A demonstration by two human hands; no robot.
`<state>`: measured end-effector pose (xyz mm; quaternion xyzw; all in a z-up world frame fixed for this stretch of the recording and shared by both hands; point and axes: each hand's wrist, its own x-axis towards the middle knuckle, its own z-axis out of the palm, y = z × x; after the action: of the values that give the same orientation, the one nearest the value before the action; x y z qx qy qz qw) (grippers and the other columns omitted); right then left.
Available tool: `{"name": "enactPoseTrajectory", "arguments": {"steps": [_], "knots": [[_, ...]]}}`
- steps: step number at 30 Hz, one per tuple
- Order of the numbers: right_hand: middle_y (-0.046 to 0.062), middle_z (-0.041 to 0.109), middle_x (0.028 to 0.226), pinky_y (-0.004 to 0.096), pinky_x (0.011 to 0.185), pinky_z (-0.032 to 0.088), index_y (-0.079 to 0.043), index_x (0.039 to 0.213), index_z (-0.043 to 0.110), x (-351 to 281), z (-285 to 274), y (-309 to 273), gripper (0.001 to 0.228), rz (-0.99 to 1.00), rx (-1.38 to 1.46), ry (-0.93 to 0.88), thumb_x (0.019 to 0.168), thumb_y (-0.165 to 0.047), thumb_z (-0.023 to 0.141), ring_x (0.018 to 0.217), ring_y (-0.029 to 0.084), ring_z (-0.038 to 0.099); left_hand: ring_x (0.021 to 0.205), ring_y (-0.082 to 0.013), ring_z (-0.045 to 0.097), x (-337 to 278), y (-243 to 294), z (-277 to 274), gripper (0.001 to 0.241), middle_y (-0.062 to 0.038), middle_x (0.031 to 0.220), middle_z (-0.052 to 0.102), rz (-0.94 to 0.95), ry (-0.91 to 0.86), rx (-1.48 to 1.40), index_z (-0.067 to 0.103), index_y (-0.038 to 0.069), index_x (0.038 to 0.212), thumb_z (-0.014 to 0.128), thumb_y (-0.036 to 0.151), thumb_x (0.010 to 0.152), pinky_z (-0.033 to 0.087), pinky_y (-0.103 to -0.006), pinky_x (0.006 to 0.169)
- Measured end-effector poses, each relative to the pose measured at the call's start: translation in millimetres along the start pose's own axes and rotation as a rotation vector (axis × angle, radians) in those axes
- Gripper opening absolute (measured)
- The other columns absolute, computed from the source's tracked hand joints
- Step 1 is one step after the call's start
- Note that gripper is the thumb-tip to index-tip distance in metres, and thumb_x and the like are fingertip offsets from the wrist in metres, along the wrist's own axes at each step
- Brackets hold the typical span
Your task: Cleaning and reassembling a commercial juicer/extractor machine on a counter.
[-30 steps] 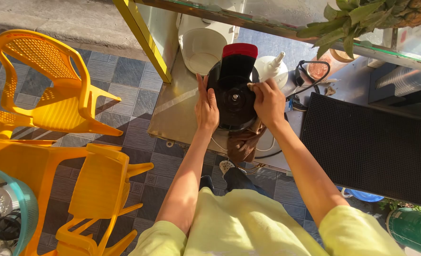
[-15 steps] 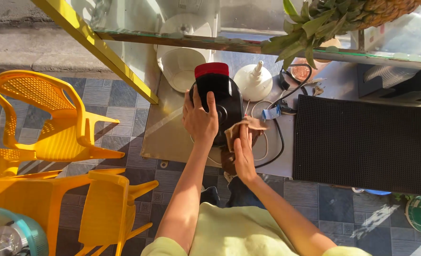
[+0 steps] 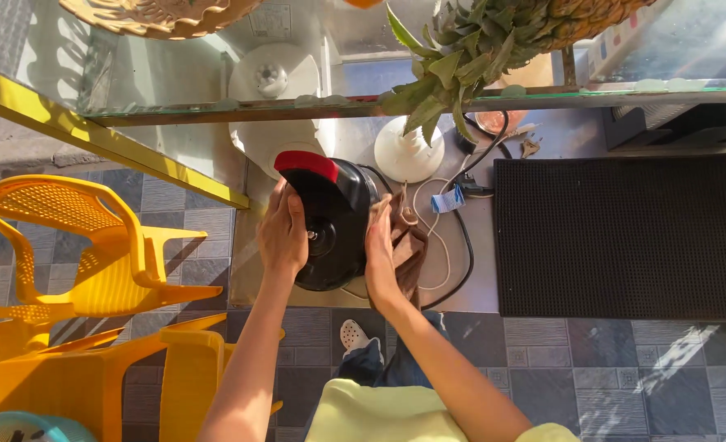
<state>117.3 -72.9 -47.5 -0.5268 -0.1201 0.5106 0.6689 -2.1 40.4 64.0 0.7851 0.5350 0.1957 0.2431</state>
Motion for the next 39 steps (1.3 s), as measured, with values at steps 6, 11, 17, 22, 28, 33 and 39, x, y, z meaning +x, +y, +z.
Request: {"name": "enactPoseTrajectory", "arguments": {"steps": [6,11,17,22,28,33,39], "knots": [[0.018,0.019,0.171,0.039,0.128,0.008,-0.001,0.164,0.020,11,28,-47,0.077,-0.490,-0.562,-0.052,0.111,-0.056,0.017,0.161,0.031,0.010,0.126,-0.0366,0.060,2,-3,-10,0.081,-0.002,0.157,0.050,0.007,-0.063,-0.025,0.056,0.025,0.145,0.008,0.071,0.099,0.047,-0.0467,0.103],[0.017,0.057,0.151,0.035,0.119,0.031,0.002,0.150,0.052,113,10,-64,0.082,0.049,-0.266,-0.257,0.105,-0.062,0.027,0.139,0.029,0.047,0.126,-0.0374,0.059,5,-10,-11,0.085,-0.005,0.157,0.049,-0.035,-0.076,-0.065,0.062,0.023,0.142,0.012,0.075,0.097,0.045,-0.0446,0.105],[0.010,0.033,0.165,0.032,0.123,0.020,-0.007,0.160,0.034,25,8,-31,0.080,-0.020,-0.133,-0.053,0.105,-0.065,0.028,0.152,0.020,0.028,0.135,-0.0324,0.062,13,-36,-9,0.089,-0.007,0.149,0.063,-0.038,-0.105,-0.206,0.067,0.019,0.136,0.008,0.075,0.101,0.043,-0.0409,0.114],[0.003,0.002,0.175,0.034,0.125,0.006,-0.018,0.164,-0.004,-7,17,9,0.082,-0.040,0.036,-0.203,0.104,-0.063,0.028,0.160,0.017,0.001,0.131,-0.0394,0.057,13,-17,-22,0.091,-0.014,0.154,0.052,0.036,-0.110,-0.190,0.071,0.017,0.134,0.009,0.075,0.099,0.043,-0.0424,0.108],[0.011,0.020,0.173,0.044,0.135,0.003,-0.006,0.165,0.015,5,72,-79,0.086,-0.483,-0.436,-0.221,0.106,-0.069,0.018,0.164,0.025,0.013,0.129,-0.0373,0.061,15,-28,-13,0.084,-0.012,0.154,0.055,-0.023,-0.090,-0.199,0.070,0.020,0.133,0.013,0.074,0.101,0.046,-0.0409,0.106],[0.022,0.002,0.175,0.053,0.134,-0.007,0.003,0.164,0.006,-35,105,-98,0.099,-0.602,-0.489,-0.124,0.105,-0.075,0.014,0.165,0.036,-0.004,0.122,-0.0345,0.066,14,-31,-10,0.078,-0.003,0.151,0.059,-0.030,-0.079,-0.164,0.067,0.026,0.135,0.013,0.072,0.102,0.049,-0.0396,0.102],[0.026,-0.004,0.176,0.057,0.133,-0.009,0.003,0.159,0.019,-24,76,-72,0.091,-0.691,-0.766,-0.149,0.107,-0.071,0.013,0.166,0.039,-0.007,0.120,-0.0328,0.065,15,-23,-17,0.076,0.000,0.155,0.055,-0.026,-0.072,-0.170,0.069,0.028,0.134,0.015,0.070,0.101,0.048,-0.0393,0.100]]}}
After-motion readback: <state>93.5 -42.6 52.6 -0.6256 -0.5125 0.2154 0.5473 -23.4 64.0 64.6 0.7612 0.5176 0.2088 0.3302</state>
